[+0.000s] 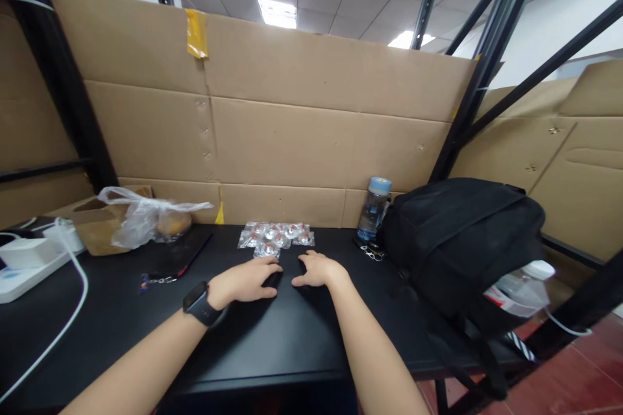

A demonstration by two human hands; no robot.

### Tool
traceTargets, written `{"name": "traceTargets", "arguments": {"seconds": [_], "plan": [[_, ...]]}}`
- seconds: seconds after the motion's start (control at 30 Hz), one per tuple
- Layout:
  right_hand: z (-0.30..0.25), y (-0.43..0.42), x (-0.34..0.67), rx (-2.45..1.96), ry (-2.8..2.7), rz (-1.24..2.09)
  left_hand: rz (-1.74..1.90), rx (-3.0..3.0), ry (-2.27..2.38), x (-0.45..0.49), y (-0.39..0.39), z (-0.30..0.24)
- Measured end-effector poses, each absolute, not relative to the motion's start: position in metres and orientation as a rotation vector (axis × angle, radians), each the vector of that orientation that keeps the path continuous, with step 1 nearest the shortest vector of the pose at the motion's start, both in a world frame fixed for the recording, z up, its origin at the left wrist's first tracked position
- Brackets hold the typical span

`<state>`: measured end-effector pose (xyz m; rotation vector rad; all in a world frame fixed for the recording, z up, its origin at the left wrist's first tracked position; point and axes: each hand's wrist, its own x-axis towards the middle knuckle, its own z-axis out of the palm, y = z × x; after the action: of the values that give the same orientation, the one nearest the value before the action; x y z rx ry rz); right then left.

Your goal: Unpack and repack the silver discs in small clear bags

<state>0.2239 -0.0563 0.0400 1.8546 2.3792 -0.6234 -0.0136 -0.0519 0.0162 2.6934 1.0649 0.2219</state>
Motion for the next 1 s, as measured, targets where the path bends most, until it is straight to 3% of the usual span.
{"name": "traceTargets", "arguments": {"seconds": [0.13, 0.5, 1.0], "plan": [[0.042, -0.072, 0.219, 1.876, 2.322, -0.619, 0.141, 2.643, 1.175, -0.021, -0.06, 0.016], [-0.002, -0.114, 0.275, 1.903, 2.616, -0.399, 0.361, 2.691, 1.326, -0.11, -0.079, -0.022], [-0.001, -0.121, 0.271, 1.98, 2.624, -0.369, 0.426, 2.683, 1.408, -0.106, -0.086, -0.024]]}}
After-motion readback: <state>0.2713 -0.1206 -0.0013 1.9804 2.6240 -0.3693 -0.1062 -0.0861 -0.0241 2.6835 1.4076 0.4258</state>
